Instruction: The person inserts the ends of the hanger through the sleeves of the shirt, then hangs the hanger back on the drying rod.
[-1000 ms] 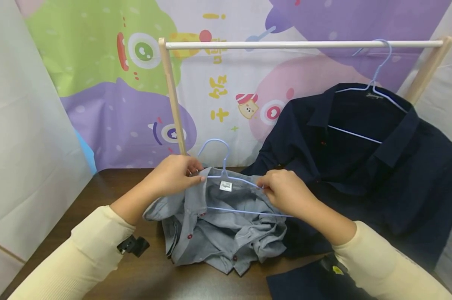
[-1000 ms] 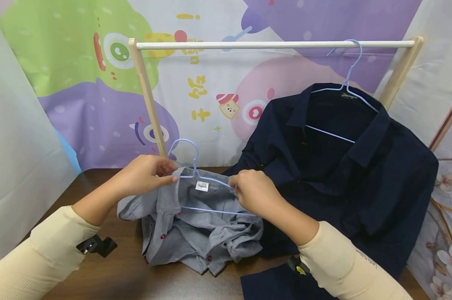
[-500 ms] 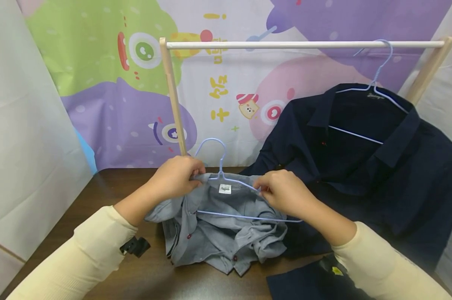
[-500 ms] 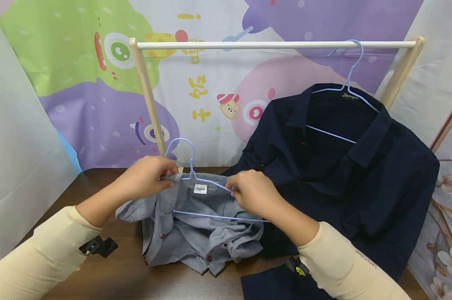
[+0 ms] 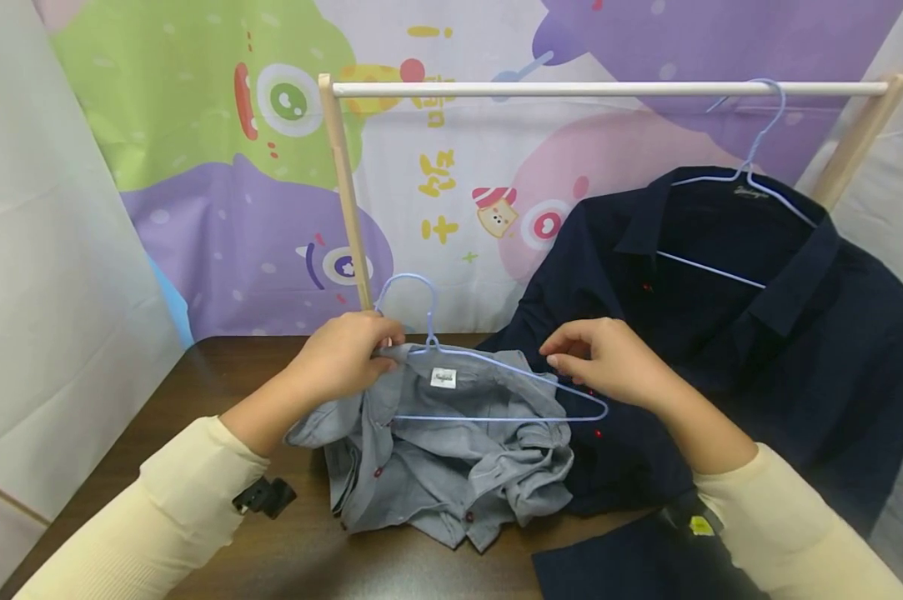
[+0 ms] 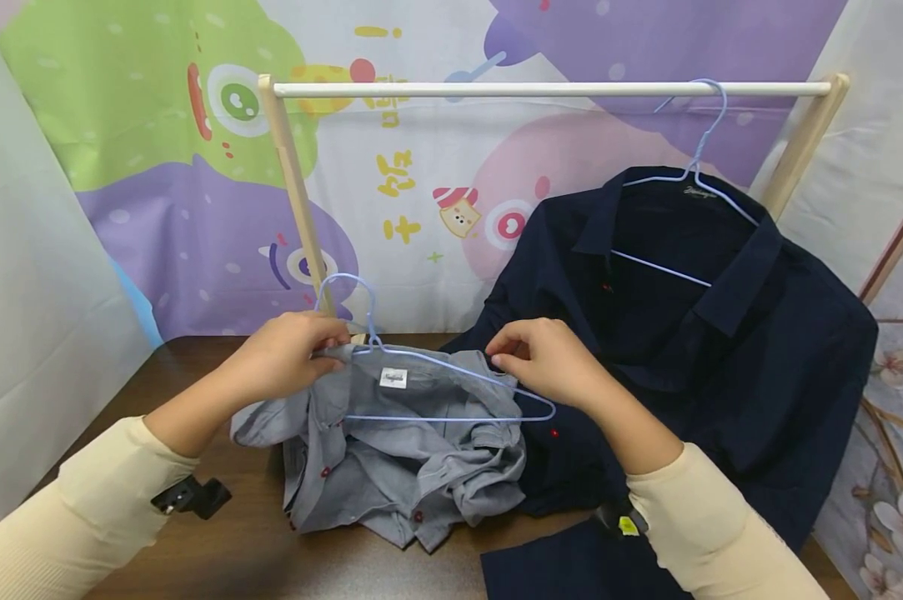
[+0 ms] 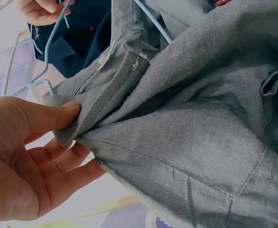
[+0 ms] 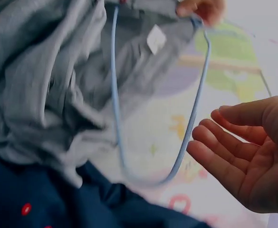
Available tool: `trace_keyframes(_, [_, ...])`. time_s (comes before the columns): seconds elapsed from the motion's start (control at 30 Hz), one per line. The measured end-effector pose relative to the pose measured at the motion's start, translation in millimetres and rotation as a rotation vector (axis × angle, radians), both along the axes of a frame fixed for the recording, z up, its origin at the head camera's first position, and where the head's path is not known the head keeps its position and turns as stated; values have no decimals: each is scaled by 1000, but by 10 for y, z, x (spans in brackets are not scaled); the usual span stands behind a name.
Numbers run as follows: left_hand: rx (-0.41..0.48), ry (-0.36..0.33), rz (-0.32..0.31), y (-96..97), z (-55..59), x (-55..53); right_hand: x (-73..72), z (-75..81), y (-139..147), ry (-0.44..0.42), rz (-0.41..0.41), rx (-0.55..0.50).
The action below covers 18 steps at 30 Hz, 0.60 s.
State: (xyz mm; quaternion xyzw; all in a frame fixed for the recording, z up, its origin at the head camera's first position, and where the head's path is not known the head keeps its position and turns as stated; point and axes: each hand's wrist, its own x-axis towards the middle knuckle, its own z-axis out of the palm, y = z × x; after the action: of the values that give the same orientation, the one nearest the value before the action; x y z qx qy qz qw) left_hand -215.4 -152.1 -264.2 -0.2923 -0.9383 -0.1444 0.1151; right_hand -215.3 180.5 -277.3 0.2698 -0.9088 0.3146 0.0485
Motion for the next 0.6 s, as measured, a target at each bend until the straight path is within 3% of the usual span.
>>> trace_keyframes(0.23, [46,27,-20,-46,-14,15,-165,-205,389,-292,-32,-224])
trace_keyframes(0.47, [88,30,-37,-78,-23,21,-253,-566,477,-440,34,-304])
trace_keyframes(0.6, [102,17,-39,-74,-12,21,-270,-675,402,-480,75,-313])
